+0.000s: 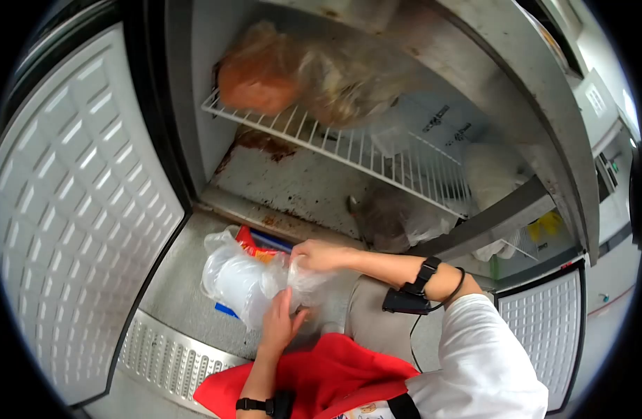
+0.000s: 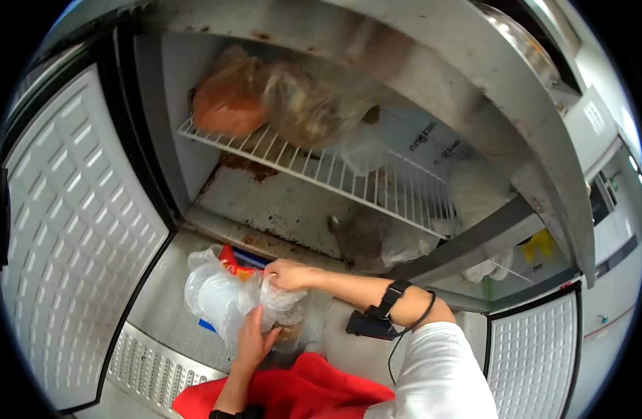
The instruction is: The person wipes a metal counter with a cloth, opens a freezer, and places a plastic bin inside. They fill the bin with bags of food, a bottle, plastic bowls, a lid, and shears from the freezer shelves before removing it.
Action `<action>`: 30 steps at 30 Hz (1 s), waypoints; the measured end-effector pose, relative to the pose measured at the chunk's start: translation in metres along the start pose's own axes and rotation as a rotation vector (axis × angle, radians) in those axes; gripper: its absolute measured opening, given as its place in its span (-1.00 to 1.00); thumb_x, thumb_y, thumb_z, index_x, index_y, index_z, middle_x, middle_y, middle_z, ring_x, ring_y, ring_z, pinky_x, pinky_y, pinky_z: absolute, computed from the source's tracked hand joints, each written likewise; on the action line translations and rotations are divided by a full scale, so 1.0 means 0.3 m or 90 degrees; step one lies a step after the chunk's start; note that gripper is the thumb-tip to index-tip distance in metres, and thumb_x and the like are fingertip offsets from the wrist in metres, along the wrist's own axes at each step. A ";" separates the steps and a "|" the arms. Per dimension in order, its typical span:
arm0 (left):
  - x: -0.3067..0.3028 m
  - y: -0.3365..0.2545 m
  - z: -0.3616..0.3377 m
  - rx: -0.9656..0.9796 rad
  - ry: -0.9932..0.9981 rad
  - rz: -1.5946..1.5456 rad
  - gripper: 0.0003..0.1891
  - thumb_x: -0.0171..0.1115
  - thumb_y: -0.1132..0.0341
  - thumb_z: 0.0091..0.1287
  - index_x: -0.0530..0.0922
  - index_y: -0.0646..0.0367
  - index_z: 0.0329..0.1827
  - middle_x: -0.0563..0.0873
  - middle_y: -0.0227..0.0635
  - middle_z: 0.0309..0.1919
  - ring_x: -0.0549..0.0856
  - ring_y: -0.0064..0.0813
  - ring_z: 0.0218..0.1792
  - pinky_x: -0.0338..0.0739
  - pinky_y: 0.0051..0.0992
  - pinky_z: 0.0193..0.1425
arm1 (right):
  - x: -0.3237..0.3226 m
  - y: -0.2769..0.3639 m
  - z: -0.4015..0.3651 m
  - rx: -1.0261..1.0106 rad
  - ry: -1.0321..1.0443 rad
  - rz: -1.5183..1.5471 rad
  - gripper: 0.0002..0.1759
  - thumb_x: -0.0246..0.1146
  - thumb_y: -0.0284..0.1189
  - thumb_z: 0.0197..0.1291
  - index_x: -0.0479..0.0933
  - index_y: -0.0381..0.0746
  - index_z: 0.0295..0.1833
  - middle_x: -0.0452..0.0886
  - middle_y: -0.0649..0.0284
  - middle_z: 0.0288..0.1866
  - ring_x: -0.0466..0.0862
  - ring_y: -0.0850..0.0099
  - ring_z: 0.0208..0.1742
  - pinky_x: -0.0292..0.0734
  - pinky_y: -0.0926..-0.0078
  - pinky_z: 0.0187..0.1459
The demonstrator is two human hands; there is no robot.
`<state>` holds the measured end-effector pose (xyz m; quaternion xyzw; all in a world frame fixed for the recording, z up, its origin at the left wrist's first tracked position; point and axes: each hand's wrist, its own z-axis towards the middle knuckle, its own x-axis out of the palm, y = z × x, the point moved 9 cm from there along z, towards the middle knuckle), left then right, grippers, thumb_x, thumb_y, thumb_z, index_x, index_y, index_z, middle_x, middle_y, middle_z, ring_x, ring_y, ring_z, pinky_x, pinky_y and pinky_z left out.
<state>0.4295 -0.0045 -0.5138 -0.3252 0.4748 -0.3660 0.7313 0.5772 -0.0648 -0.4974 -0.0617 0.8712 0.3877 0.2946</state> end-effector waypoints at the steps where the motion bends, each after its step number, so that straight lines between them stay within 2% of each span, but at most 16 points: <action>1: 0.028 -0.014 0.006 0.020 0.057 0.010 -0.46 0.29 0.20 0.14 0.39 0.08 0.20 0.43 -0.06 0.15 0.59 -0.06 -0.10 0.49 -0.23 -0.03 | 0.002 0.004 0.011 -0.056 0.004 -0.020 -0.61 0.09 -0.39 0.06 0.47 -0.29 0.03 0.57 0.05 -0.04 0.58 0.21 -0.03 0.44 0.33 -0.01; 3: 0.078 -0.038 0.002 0.054 0.173 0.034 -0.43 0.26 0.24 0.16 0.33 0.19 0.23 0.42 -0.05 0.16 0.60 -0.08 -0.11 0.54 -0.25 -0.13 | 0.021 0.035 0.013 -0.168 0.018 -0.059 -0.54 0.11 -0.39 0.06 0.41 -0.31 0.12 0.49 0.00 0.10 0.53 0.20 0.08 0.42 0.38 0.07; 4: 0.134 -0.020 -0.022 0.092 0.224 0.118 -0.39 0.22 0.25 0.18 0.25 0.27 0.26 0.40 0.01 0.16 0.60 -0.05 -0.11 0.55 -0.22 -0.15 | 0.052 0.003 0.011 -0.143 0.104 -0.055 -0.45 0.16 -0.40 0.06 0.32 -0.32 0.21 0.34 -0.01 0.27 0.45 0.20 0.20 0.35 0.41 0.18; 9: 0.348 0.213 -0.144 -0.125 0.347 0.117 -0.34 0.21 0.18 0.18 0.19 0.22 0.31 0.36 0.02 0.20 0.57 0.01 -0.04 0.50 -0.19 0.00 | -0.272 0.284 -0.231 -0.195 0.116 0.323 -0.62 0.21 -0.53 0.15 0.40 -0.28 0.11 0.50 0.14 0.11 0.52 0.37 0.10 0.44 0.41 0.13; 10: 0.386 0.243 -0.163 -0.161 0.384 0.107 -0.33 0.20 0.17 0.17 0.19 0.22 0.31 0.35 0.02 0.22 0.56 0.02 -0.02 0.48 -0.19 0.04 | -0.396 0.284 -0.275 -0.284 0.002 0.353 -0.74 0.18 -0.57 0.19 0.44 -0.25 0.01 0.55 0.19 0.01 0.55 0.45 0.03 0.48 0.47 0.07; 11: 0.422 0.273 -0.176 -0.167 0.387 0.081 -0.35 0.19 0.18 0.17 0.21 0.25 0.29 0.36 0.04 0.21 0.55 0.03 -0.01 0.46 -0.18 0.07 | -0.543 0.255 -0.355 -0.270 -0.172 0.404 -0.80 0.18 -0.57 0.19 0.45 -0.23 -0.06 0.56 0.21 -0.02 0.56 0.46 0.01 0.50 0.49 0.05; 12: 0.458 0.312 -0.189 -0.172 0.390 0.056 -0.37 0.18 0.18 0.17 0.23 0.27 0.27 0.38 0.06 0.19 0.54 0.04 0.01 0.44 -0.17 0.10 | -0.693 0.192 -0.435 -0.291 -0.413 0.418 -0.80 0.21 -0.58 0.14 0.46 -0.24 -0.10 0.57 0.19 -0.04 0.56 0.43 0.01 0.48 0.47 0.07; 14: 0.505 0.363 -0.227 -0.201 0.447 0.041 -0.43 0.14 0.18 0.18 0.30 0.28 0.22 0.44 0.09 0.13 0.53 0.05 0.02 0.42 -0.16 0.13 | -0.908 0.109 -0.575 -0.178 -0.787 -0.015 -0.56 0.32 -0.49 0.01 0.40 -0.20 0.05 0.51 0.12 0.04 0.50 0.32 0.11 0.41 0.36 0.15; 16: 0.549 0.409 -0.271 -0.246 0.557 0.065 -0.50 0.10 0.17 0.19 0.39 0.25 0.16 0.52 0.11 0.04 0.54 0.06 0.02 0.42 -0.16 0.13 | -0.950 0.050 -0.546 -0.064 -0.754 -0.221 -0.31 0.38 -0.42 -0.09 0.28 -0.14 0.20 0.42 0.07 0.13 0.42 0.25 0.20 0.34 0.28 0.21; 17: 0.566 0.430 -0.271 -0.242 0.550 0.069 -0.53 0.08 0.15 0.20 0.42 0.22 0.13 0.55 0.10 -0.01 0.55 0.05 0.00 0.42 -0.15 0.12 | -0.971 0.022 -0.531 -0.005 -0.733 -0.322 -0.19 0.41 -0.38 -0.14 0.22 -0.11 0.28 0.38 0.04 0.17 0.38 0.21 0.24 0.30 0.24 0.24; 20: 0.579 0.465 -0.285 -0.234 0.524 0.089 -0.59 0.03 0.13 0.21 0.50 0.12 0.06 0.61 0.06 -0.10 0.58 0.03 -0.05 0.44 -0.14 0.09 | -0.996 -0.047 -0.460 -0.063 -0.585 -0.185 0.03 0.45 -0.33 -0.17 0.02 -0.06 0.42 0.16 0.07 0.36 0.26 0.21 0.32 0.26 0.29 0.25; 23: 0.494 0.428 -0.261 -0.244 0.524 0.122 -0.64 0.02 0.15 0.22 0.52 0.08 0.02 0.62 0.02 -0.11 0.60 0.01 -0.08 0.45 -0.14 0.05 | -0.975 -0.052 -0.484 -0.087 -0.559 0.041 -0.03 0.37 -0.29 -0.07 0.00 -0.11 0.43 0.18 -0.03 0.35 0.26 0.11 0.33 0.26 0.23 0.27; 26: 0.331 0.258 -0.145 -0.301 0.583 0.111 -0.68 0.03 0.21 0.22 0.53 0.10 -0.02 0.62 -0.01 -0.11 0.61 -0.02 -0.09 0.47 -0.16 0.02 | -0.896 0.028 -0.537 -0.302 -0.463 0.515 -0.06 0.28 -0.12 0.02 -0.05 -0.13 0.44 0.21 -0.12 0.32 0.35 0.10 0.27 0.39 0.17 0.16; 28: 0.275 0.209 -0.089 -0.299 0.566 0.085 -0.70 0.03 0.22 0.22 0.53 0.10 -0.03 0.61 -0.03 -0.07 0.60 -0.05 -0.07 0.48 -0.18 0.02 | -0.817 0.018 -0.504 -0.415 -0.214 0.737 -0.24 0.17 -0.09 0.13 0.09 -0.10 0.39 0.30 -0.03 0.28 0.40 0.07 0.23 0.41 0.08 0.11; 29: 0.253 0.153 -0.043 -0.247 0.496 0.016 -0.70 0.02 0.22 0.23 0.53 0.09 -0.03 0.60 -0.06 -0.04 0.59 -0.06 -0.05 0.48 -0.19 0.03 | -0.779 0.029 -0.504 -0.467 -0.083 0.840 -0.32 0.12 -0.07 0.19 0.15 -0.08 0.37 0.35 0.01 0.26 0.42 0.06 0.21 0.41 0.03 0.08; 30: 0.236 0.091 -0.002 -0.193 0.425 -0.052 -0.70 0.02 0.21 0.23 0.52 0.07 -0.02 0.59 -0.08 -0.01 0.58 -0.06 -0.04 0.48 -0.20 0.04 | -0.755 0.047 -0.500 -0.478 -0.079 0.814 -0.33 0.03 0.03 0.21 0.22 -0.12 0.33 0.35 0.03 0.26 0.42 0.05 0.20 0.45 -0.03 0.01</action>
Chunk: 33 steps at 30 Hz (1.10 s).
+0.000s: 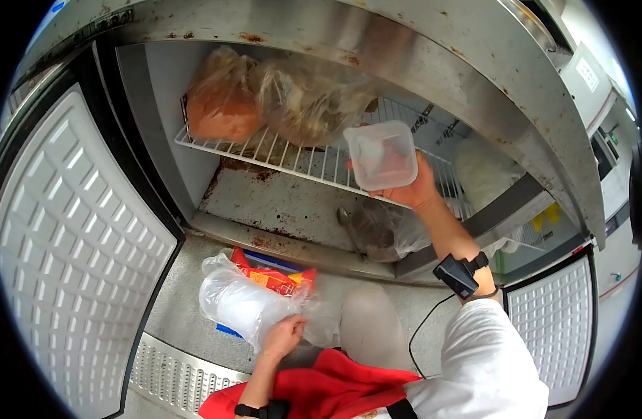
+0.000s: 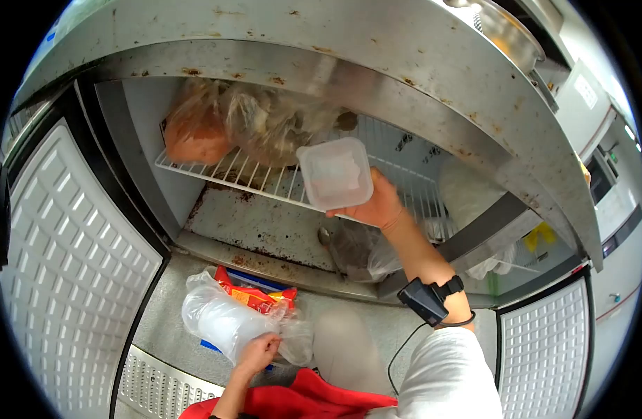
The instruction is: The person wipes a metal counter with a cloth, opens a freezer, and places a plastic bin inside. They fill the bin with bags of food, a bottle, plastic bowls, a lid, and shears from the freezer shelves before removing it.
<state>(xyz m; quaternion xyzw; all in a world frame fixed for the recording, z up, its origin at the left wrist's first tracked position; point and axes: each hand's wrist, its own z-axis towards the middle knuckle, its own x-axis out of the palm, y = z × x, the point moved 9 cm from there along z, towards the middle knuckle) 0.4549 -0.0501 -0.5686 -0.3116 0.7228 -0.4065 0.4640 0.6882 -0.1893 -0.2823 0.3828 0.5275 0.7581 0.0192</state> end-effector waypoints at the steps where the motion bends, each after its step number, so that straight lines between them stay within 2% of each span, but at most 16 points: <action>1: -0.023 -0.058 -0.001 0.077 -0.059 -0.053 -0.70 0.01 0.21 0.24 0.52 0.06 -0.01 0.57 -0.11 0.02 0.57 -0.07 -0.02 0.48 -0.21 0.04 | 0.010 -0.005 0.008 -0.006 -0.019 -0.038 -0.33 0.04 0.04 0.20 0.23 -0.13 0.32 0.34 0.03 0.27 0.43 0.06 0.19 0.46 -0.01 0.00; 4: 0.106 -0.043 0.002 0.170 -0.052 0.049 -0.68 -0.04 0.15 0.27 0.53 0.01 0.00 0.54 -0.18 0.08 0.55 -0.10 0.03 0.47 -0.16 0.04 | 0.031 0.003 0.005 0.010 -0.123 -0.178 -0.29 0.08 0.07 0.19 0.23 -0.16 0.31 0.33 0.02 0.27 0.45 0.08 0.16 0.51 0.07 -0.05; 6: 0.245 0.145 -0.019 0.089 0.027 0.205 -0.66 -0.03 0.12 0.24 0.54 0.00 0.00 0.57 -0.21 0.06 0.55 -0.13 0.04 0.44 -0.14 0.06 | 0.001 0.035 0.007 0.072 -0.235 -0.299 -0.24 0.11 0.10 0.16 0.20 -0.18 0.31 0.33 0.01 0.25 0.46 0.10 0.15 0.54 0.12 -0.08; 7: 0.300 0.241 -0.027 0.046 0.061 0.282 -0.66 -0.02 0.10 0.23 0.54 -0.01 0.00 0.58 -0.22 0.05 0.55 -0.15 0.04 0.43 -0.13 0.07 | -0.047 0.069 -0.007 0.057 -0.319 -0.244 -0.23 0.13 0.07 0.16 0.15 -0.18 0.34 0.32 -0.01 0.24 0.47 0.08 0.14 0.55 0.16 -0.07; 9: 0.347 0.354 -0.037 0.031 0.020 0.402 -0.64 -0.01 0.09 0.21 0.55 0.00 -0.01 0.59 -0.21 0.03 0.56 -0.20 0.05 0.38 -0.13 0.10 | -0.194 0.122 -0.065 0.029 -0.480 -0.124 -0.19 0.17 0.01 0.16 0.04 -0.16 0.39 0.30 -0.07 0.22 0.48 0.04 0.12 0.57 0.23 -0.04; 10: 0.358 0.380 -0.045 0.019 0.001 0.461 -0.63 0.00 0.08 0.19 0.56 0.01 -0.02 0.59 -0.21 0.02 0.56 -0.23 0.06 0.36 -0.13 0.11 | -0.268 0.200 -0.085 -0.107 -0.496 -0.086 -0.18 0.20 -0.03 0.16 0.02 -0.18 0.38 0.28 -0.06 0.22 0.48 0.04 0.11 0.53 0.22 0.04; 13: 0.333 0.373 -0.048 -0.078 0.046 0.423 -0.63 0.03 0.09 0.15 0.58 0.03 -0.05 0.62 -0.20 -0.02 0.57 -0.25 0.05 0.30 -0.16 0.15 | -0.548 0.488 -0.204 -0.572 -0.564 0.083 -0.18 0.27 -0.20 0.15 -0.04 -0.28 0.35 0.21 -0.04 0.24 0.44 -0.01 0.13 0.37 0.17 0.26; 16: 0.326 0.382 -0.038 -0.103 0.061 0.379 -0.68 0.01 0.15 0.18 0.57 0.06 -0.10 0.65 -0.13 -0.11 0.61 -0.18 -0.05 0.39 -0.13 0.03 | -0.565 0.545 -0.111 -0.543 -0.456 -0.007 -0.34 0.25 -0.30 0.17 0.14 -0.37 0.26 0.31 0.02 0.16 0.43 0.08 0.14 0.44 0.22 0.19; 19: 0.289 0.384 -0.030 -0.102 0.055 0.259 -0.72 -0.02 0.20 0.22 0.55 0.11 -0.13 0.65 -0.04 -0.22 0.63 -0.06 -0.16 0.46 -0.10 -0.08 | -0.640 0.501 0.043 -0.253 -0.570 -0.326 -0.57 0.18 -0.35 0.21 0.35 -0.41 0.09 0.42 0.11 0.03 0.46 0.25 0.08 0.48 0.36 0.07; 22: 0.204 0.324 -0.041 -0.115 0.000 0.156 -0.74 -0.04 0.23 0.25 0.53 0.15 -0.14 0.63 0.04 -0.28 0.62 0.02 -0.22 0.49 -0.08 -0.13 | -0.849 0.456 0.135 -0.155 -0.617 -0.402 -0.69 0.18 -0.33 0.20 0.48 -0.33 -0.05 0.48 0.19 -0.04 0.48 0.39 -0.01 0.48 0.44 -0.06; 24: 0.181 0.306 -0.057 -0.111 -0.023 0.136 -0.73 -0.03 0.21 0.26 0.52 0.13 -0.11 0.63 0.03 -0.26 0.61 0.02 -0.20 0.49 -0.10 -0.09 | -0.906 0.461 0.185 -0.073 -0.668 -0.622 -0.67 0.18 -0.31 0.19 0.48 -0.31 -0.03 0.48 0.21 -0.03 0.48 0.39 -0.01 0.47 0.42 -0.05; 27: 0.129 0.246 -0.098 -0.099 -0.059 0.124 -0.72 -0.02 0.19 0.26 0.50 0.09 -0.06 0.62 0.00 -0.20 0.60 0.00 -0.16 0.50 -0.13 -0.06 | -0.918 0.450 0.270 0.014 -0.669 -0.857 -0.66 0.18 -0.30 0.19 0.47 -0.29 -0.01 0.48 0.22 -0.03 0.48 0.39 -0.01 0.46 0.41 -0.05; 30: 0.146 0.254 -0.107 -0.112 -0.065 0.123 -0.70 0.01 0.18 0.26 0.49 0.05 0.00 0.61 -0.05 -0.15 0.59 -0.03 -0.11 0.50 -0.15 -0.03 | -0.919 0.447 0.319 0.042 -0.661 -0.971 -0.65 0.17 -0.28 0.19 0.47 -0.27 0.00 0.49 0.24 -0.02 0.48 0.38 -0.01 0.46 0.39 -0.04; 33: 0.145 0.242 -0.104 -0.146 -0.049 0.134 -0.68 0.04 0.18 0.25 0.49 0.02 0.04 0.60 -0.08 -0.12 0.59 -0.04 -0.08 0.49 -0.16 -0.01 | -0.903 0.465 0.330 0.020 -0.670 -0.994 -0.64 0.16 -0.27 0.20 0.46 -0.26 0.02 0.49 0.25 -0.02 0.48 0.38 -0.01 0.45 0.37 -0.04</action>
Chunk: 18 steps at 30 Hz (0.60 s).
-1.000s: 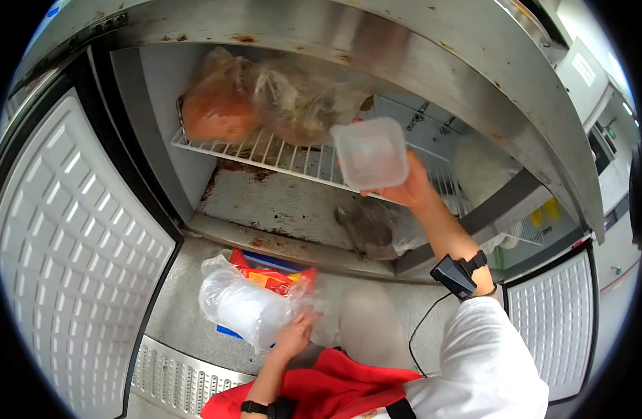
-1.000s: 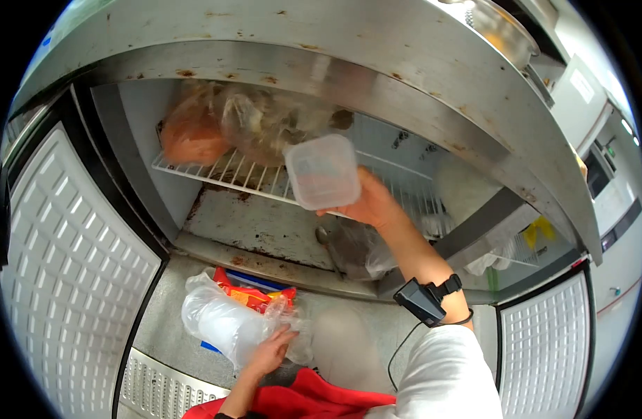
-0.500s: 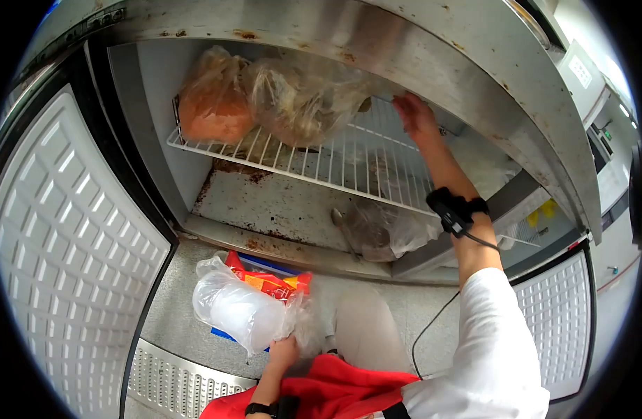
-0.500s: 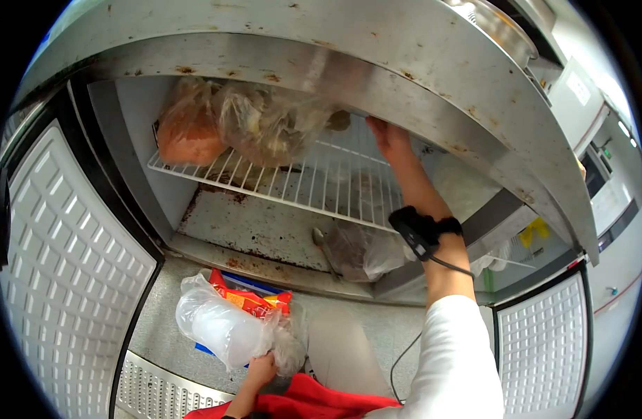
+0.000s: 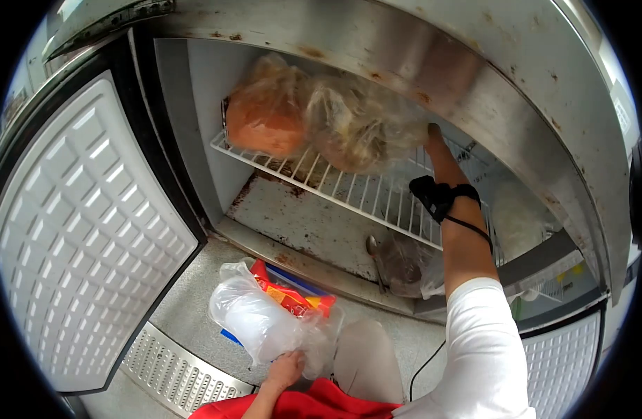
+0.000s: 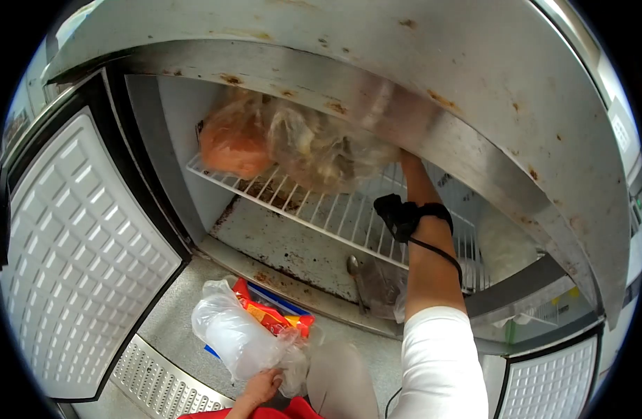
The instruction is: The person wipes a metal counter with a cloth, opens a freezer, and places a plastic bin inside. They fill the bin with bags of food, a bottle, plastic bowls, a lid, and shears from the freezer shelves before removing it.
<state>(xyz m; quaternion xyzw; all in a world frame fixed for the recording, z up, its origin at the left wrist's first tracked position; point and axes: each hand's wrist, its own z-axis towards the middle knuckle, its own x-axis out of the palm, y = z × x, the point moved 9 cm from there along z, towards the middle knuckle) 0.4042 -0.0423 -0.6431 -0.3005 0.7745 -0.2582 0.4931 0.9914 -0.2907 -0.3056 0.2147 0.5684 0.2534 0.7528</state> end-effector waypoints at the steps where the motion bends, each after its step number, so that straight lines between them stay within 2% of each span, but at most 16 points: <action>1: -0.001 -0.007 -0.004 -0.009 0.012 0.006 -0.67 0.05 0.18 0.24 0.48 0.01 0.05 0.60 -0.08 -0.12 0.58 -0.04 -0.07 0.49 -0.16 0.00 | -0.019 0.000 0.000 0.002 -0.011 0.023 -0.64 0.16 -0.27 0.20 0.46 -0.25 0.02 0.49 0.25 -0.02 0.48 0.38 -0.01 0.45 0.37 -0.03; 5: -0.037 -0.016 -0.005 0.012 -0.025 -0.074 -0.67 0.07 0.20 0.24 0.49 0.05 0.05 0.60 -0.08 -0.10 0.58 -0.03 -0.06 0.48 -0.18 0.02 | -0.125 -0.005 -0.037 0.048 -0.041 0.221 -0.63 0.15 -0.25 0.20 0.45 -0.23 0.05 0.49 0.27 -0.01 0.48 0.38 -0.01 0.44 0.35 -0.02; 10: -0.140 -0.061 -0.019 0.016 -0.048 -0.145 -0.69 0.08 0.24 0.24 0.51 0.13 0.02 0.59 -0.04 -0.06 0.56 -0.03 -0.04 0.46 -0.21 0.05 | -0.210 0.036 -0.250 0.148 -0.099 0.565 -0.62 0.11 -0.23 0.22 0.44 -0.20 0.08 0.50 0.28 -0.01 0.49 0.37 -0.02 0.44 0.33 -0.02; 13: -0.129 -0.026 -0.022 0.029 -0.041 -0.188 -0.68 0.09 0.25 0.24 0.50 0.17 0.02 0.58 -0.03 -0.03 0.55 -0.02 -0.01 0.44 -0.22 0.08 | -0.280 -0.065 -0.136 0.027 -0.123 0.749 -0.64 0.01 -0.22 0.29 0.43 -0.22 0.07 0.51 0.21 -0.01 0.51 0.33 -0.03 0.47 0.33 0.01; 18: -0.174 -0.062 -0.043 0.043 -0.030 -0.194 -0.68 0.09 0.27 0.24 0.50 0.20 0.02 0.57 -0.03 -0.02 0.54 -0.01 0.00 0.43 -0.21 0.09 | -0.434 0.001 -0.310 0.037 -0.211 0.848 -0.65 -0.08 -0.26 0.34 0.42 -0.26 0.03 0.51 0.14 0.03 0.52 0.25 0.02 0.43 0.26 0.11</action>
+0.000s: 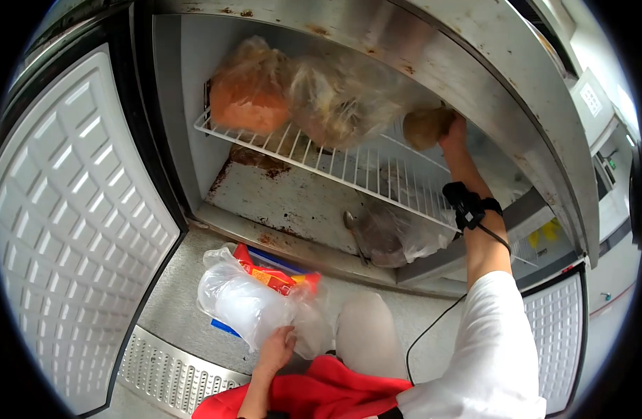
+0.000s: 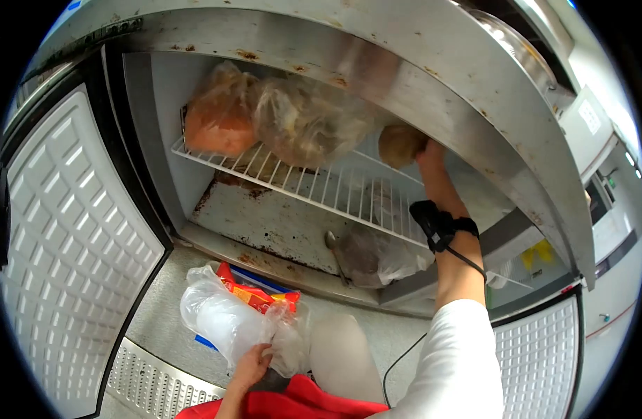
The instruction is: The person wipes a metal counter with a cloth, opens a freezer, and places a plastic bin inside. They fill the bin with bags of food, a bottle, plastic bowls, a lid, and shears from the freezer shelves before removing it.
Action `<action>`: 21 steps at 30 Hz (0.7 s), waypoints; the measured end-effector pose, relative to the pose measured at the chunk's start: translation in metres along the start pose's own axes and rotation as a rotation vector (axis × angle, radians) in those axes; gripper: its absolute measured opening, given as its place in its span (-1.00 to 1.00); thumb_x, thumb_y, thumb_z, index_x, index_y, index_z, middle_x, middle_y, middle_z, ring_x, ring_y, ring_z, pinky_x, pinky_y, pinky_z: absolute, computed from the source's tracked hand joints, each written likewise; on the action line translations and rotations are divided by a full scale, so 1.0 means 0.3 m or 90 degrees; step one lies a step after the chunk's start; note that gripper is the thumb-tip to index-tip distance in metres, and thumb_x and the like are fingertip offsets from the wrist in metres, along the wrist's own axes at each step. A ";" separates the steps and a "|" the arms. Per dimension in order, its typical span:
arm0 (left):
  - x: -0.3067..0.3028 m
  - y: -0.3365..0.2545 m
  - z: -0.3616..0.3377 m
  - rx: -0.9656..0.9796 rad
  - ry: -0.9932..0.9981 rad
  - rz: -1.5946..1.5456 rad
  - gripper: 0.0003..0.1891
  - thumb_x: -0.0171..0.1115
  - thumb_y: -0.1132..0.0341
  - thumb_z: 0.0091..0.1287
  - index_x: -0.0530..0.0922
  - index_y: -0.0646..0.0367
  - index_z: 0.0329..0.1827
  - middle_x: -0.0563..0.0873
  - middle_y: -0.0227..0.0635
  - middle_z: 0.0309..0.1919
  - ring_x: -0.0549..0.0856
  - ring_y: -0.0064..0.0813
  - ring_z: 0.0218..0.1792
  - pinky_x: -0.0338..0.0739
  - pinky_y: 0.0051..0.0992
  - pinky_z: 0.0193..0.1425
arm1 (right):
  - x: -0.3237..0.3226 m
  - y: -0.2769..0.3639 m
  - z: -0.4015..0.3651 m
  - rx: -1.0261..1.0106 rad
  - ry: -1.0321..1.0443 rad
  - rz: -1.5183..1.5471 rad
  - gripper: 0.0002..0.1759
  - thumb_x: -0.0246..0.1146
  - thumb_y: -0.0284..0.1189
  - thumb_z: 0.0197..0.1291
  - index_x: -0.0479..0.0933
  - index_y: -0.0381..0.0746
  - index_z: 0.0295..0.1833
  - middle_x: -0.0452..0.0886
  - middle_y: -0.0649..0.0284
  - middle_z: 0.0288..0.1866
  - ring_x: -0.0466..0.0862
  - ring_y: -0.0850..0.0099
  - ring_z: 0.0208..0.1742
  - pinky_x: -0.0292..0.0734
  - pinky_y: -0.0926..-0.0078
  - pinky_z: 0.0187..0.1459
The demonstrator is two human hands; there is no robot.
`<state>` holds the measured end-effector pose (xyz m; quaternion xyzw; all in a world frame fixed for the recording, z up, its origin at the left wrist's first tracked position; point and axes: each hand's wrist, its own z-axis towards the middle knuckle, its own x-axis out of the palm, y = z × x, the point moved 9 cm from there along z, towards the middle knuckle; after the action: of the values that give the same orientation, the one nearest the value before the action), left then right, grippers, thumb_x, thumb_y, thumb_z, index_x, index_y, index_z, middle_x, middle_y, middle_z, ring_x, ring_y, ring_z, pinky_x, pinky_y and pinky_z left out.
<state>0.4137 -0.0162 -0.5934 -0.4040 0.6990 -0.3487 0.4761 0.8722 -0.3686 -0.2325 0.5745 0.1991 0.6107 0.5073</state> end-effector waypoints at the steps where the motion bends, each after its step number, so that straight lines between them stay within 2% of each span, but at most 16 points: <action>1: -0.004 -0.005 -0.003 0.003 0.000 -0.004 -0.68 0.09 0.27 0.24 0.50 0.20 0.02 0.57 -0.03 -0.02 0.54 -0.01 0.00 0.43 -0.21 0.10 | -0.014 0.021 -0.032 0.010 -0.013 0.015 -0.66 -0.09 -0.27 0.34 0.42 -0.27 0.02 0.51 0.14 0.04 0.52 0.25 0.03 0.42 0.24 0.12; 4: -0.019 -0.010 -0.001 0.037 -0.023 -0.029 -0.69 0.08 0.27 0.26 0.50 0.21 0.02 0.58 -0.02 -0.04 0.55 0.00 0.00 0.42 -0.23 0.11 | 0.055 0.032 -0.192 0.088 0.094 0.038 -0.70 -0.03 -0.36 0.29 0.40 -0.28 0.04 0.51 0.13 0.04 0.52 0.24 0.04 0.43 0.27 0.11; 7: -0.029 -0.002 0.013 0.092 -0.080 -0.103 -0.71 0.07 0.28 0.27 0.51 0.20 0.00 0.60 0.01 -0.09 0.56 0.01 -0.05 0.45 -0.22 0.05 | 0.132 -0.032 -0.367 0.198 0.293 0.034 -0.64 0.10 -0.27 0.23 0.39 -0.26 0.05 0.48 0.11 0.08 0.47 0.21 0.10 0.40 0.22 0.15; 9: -0.074 -0.012 0.016 0.016 -0.102 -0.091 -0.73 0.06 0.31 0.27 0.52 0.19 -0.01 0.60 0.03 -0.15 0.57 0.03 -0.10 0.47 -0.21 -0.04 | 0.282 -0.091 -0.616 0.362 0.408 0.133 -0.67 0.07 -0.40 0.20 0.36 -0.29 0.07 0.51 0.07 0.02 0.52 0.22 0.05 0.44 0.26 0.12; 10: -0.112 -0.028 0.009 0.064 -0.176 -0.100 -0.74 0.05 0.35 0.27 0.51 0.18 -0.01 0.60 0.02 -0.17 0.57 0.03 -0.15 0.47 -0.20 -0.12 | 0.353 -0.115 -0.743 0.441 0.461 0.191 -0.67 0.06 -0.47 0.19 0.35 -0.30 0.08 0.53 0.05 -0.02 0.54 0.22 0.02 0.46 0.29 0.10; 11: -0.162 -0.065 -0.009 0.099 -0.244 -0.076 -0.73 0.05 0.37 0.26 0.51 0.16 0.01 0.58 -0.02 -0.13 0.57 0.00 -0.14 0.48 -0.22 -0.11 | 0.383 -0.167 -0.842 0.500 0.482 0.153 -0.69 0.08 -0.44 0.19 0.36 -0.28 0.04 0.53 0.05 -0.01 0.53 0.21 0.04 0.44 0.25 0.11; 13: -0.206 -0.099 -0.017 0.113 -0.265 -0.021 -0.68 0.07 0.39 0.22 0.50 0.11 0.05 0.52 -0.12 0.04 0.58 -0.05 -0.12 0.49 -0.22 -0.08 | 0.424 -0.255 -1.020 0.594 0.528 0.068 -0.73 0.11 -0.38 0.18 0.40 -0.25 -0.03 0.52 0.04 -0.01 0.52 0.19 0.07 0.42 0.18 0.14; 14: -0.210 -0.105 -0.023 0.143 -0.296 0.008 -0.66 0.08 0.39 0.20 0.49 0.09 0.07 0.50 -0.15 0.10 0.58 -0.07 -0.12 0.49 -0.22 -0.07 | 0.454 -0.302 -1.107 0.616 0.597 0.081 -0.72 0.11 -0.38 0.20 0.38 -0.23 0.01 0.53 0.00 -0.01 0.52 0.15 0.10 0.40 0.15 0.16; 17: -0.138 -0.060 -0.017 0.165 -0.258 0.171 -0.61 0.12 0.38 0.16 0.48 0.06 0.10 0.47 -0.19 0.15 0.59 -0.08 -0.14 0.50 -0.24 -0.06 | 0.445 -0.441 -1.280 0.680 0.594 -0.079 -0.80 0.05 -0.42 0.26 0.35 -0.19 -0.02 0.50 -0.13 0.05 0.50 0.10 0.13 0.39 0.15 0.18; 20: -0.142 -0.053 -0.025 0.076 -0.218 0.185 -0.57 0.19 0.37 0.13 0.46 0.05 0.12 0.43 -0.24 0.19 0.60 -0.13 -0.08 0.52 -0.27 -0.05 | 0.406 -0.537 -1.317 0.717 0.529 -0.093 -0.82 -0.02 -0.52 0.26 0.35 -0.29 -0.03 0.50 -0.12 0.06 0.51 0.15 0.13 0.39 0.17 0.20; 21: -0.168 -0.052 -0.035 0.064 -0.248 0.172 -0.56 0.18 0.38 0.12 0.46 0.06 0.12 0.43 -0.23 0.19 0.61 -0.12 -0.12 0.53 -0.28 -0.05 | 0.400 -0.551 -1.314 0.720 0.501 -0.075 -0.80 -0.02 -0.53 0.26 0.35 -0.31 -0.02 0.49 -0.11 0.07 0.51 0.16 0.13 0.41 0.18 0.19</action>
<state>0.4186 0.0234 -0.5573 -0.3419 0.6235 -0.2318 0.6638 0.6017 -0.0658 -0.4119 0.4747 0.6872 0.5474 0.0521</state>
